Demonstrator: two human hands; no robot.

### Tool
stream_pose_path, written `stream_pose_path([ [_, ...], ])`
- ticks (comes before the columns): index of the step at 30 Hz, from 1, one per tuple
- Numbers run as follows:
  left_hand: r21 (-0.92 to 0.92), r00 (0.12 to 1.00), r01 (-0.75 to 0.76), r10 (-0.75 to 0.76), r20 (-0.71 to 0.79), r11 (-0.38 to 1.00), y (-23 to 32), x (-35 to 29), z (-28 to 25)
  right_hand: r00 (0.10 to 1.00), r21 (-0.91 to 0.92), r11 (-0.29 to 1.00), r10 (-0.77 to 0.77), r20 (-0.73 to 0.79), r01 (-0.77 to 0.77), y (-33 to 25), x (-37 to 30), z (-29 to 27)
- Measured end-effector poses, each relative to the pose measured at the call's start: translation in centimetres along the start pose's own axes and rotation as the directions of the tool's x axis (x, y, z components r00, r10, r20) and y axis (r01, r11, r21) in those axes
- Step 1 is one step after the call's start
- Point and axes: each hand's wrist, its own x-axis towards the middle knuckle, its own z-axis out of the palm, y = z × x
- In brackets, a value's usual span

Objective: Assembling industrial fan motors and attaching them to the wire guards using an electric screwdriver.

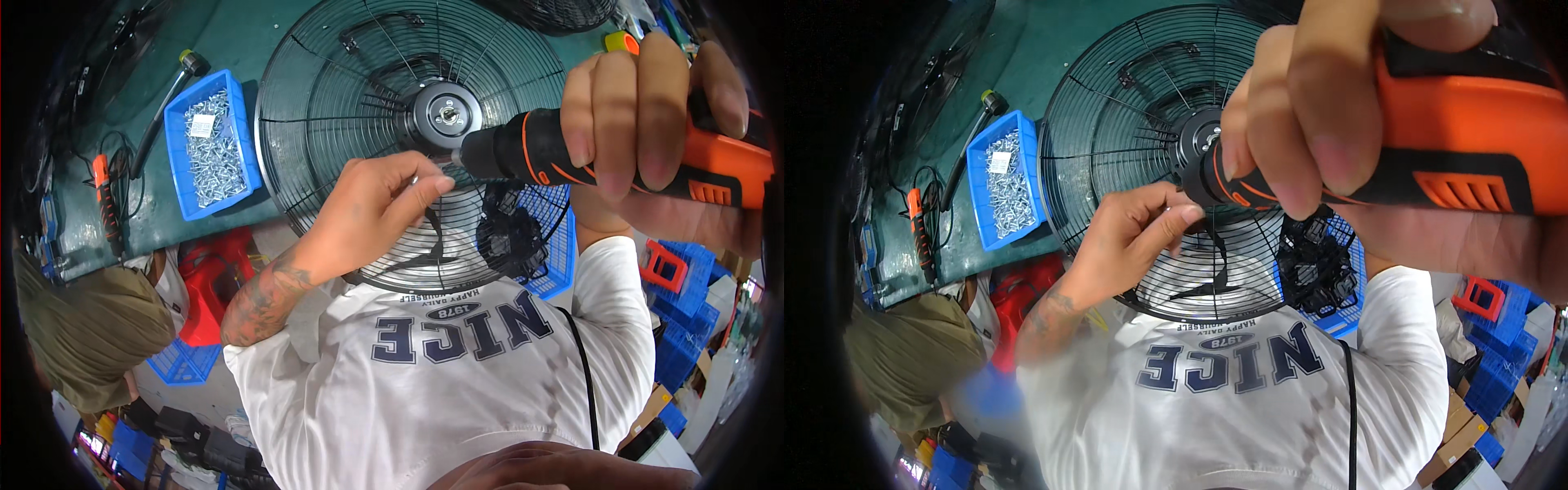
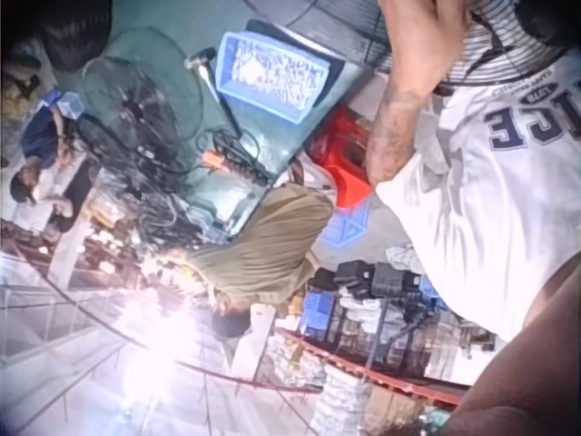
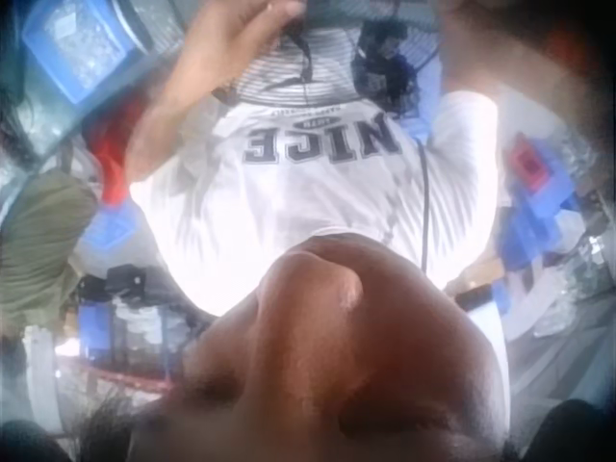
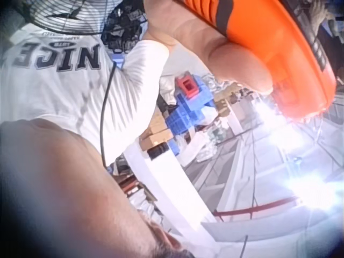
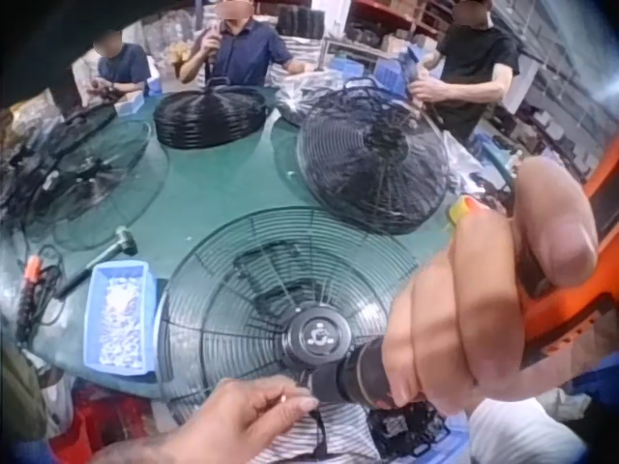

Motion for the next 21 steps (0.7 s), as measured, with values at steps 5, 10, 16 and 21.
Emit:
stream_pose_path([
  [5,-0.058,0.994,-0.068,0.063,-0.095,0.996,0.3,-0.4,0.1,0.999,0.02,1.0,0.021,0.035,-0.021,0.7,0.5,0.3],
  [10,0.277,0.96,-0.21,0.251,-0.123,0.938,-0.4,-0.6,0.1,0.997,0.035,0.998,0.049,0.063,-0.051,1.6,0.7,0.6],
  [16,0.369,0.94,-0.24,0.31,-0.142,0.898,-1.0,-0.4,0.2,0.993,0.052,0.996,0.068,0.101,-0.073,2.7,1.1,1.0],
  [21,0.511,0.894,-0.275,0.412,-0.176,0.814,-0.8,-0.6,-0.4,0.996,-0.024,0.998,0.059,0.061,-0.058,3.4,1.3,0.7],
])
